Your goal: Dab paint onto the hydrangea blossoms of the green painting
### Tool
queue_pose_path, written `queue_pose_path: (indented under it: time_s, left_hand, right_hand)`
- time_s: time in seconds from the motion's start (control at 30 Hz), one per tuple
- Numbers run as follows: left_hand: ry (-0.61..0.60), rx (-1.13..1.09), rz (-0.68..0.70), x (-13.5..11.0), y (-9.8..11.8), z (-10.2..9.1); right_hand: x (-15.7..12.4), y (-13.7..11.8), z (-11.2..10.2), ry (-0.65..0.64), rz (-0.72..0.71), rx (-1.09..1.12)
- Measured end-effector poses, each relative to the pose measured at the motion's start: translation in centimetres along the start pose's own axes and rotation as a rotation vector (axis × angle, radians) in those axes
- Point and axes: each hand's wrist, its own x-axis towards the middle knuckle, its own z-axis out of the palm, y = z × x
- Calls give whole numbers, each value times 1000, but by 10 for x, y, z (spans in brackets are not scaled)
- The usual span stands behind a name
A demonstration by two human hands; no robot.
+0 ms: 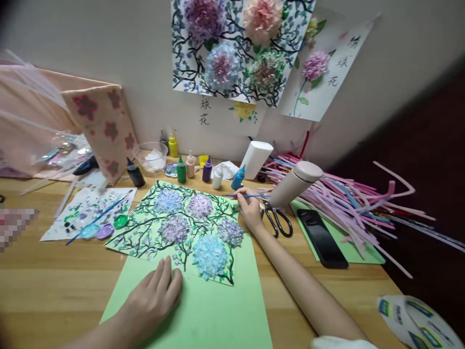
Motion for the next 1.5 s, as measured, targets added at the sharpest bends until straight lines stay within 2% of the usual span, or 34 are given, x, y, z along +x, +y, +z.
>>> queue_pose_path:
  time_s: [0.3, 0.7, 0.9, 1.1, 1.3, 1.5]
  left_hand:
    - [22, -47, -15, 1, -1, 0]
    - [5, -82, -23, 0, -1, 1]
    - [21, -77, -24, 3, -1, -1]
    - [9, -77, -17, 3, -1, 1]
    - [52, -76, -39, 2, 0, 1]
    - [-13, -49, -2, -3, -2, 3]
  right_hand:
    - [-8, 2, 3, -141, -18, -118]
    - [-7, -4, 1, -233, -58, -200]
    - [-7, -3, 0, -196, -51, -166]
    - [-7, -4, 0, -216, -49, -187]
    - [-7, -4, 1, -214, -65, -203]
    - [-7, -3, 1, -205, -69, -197]
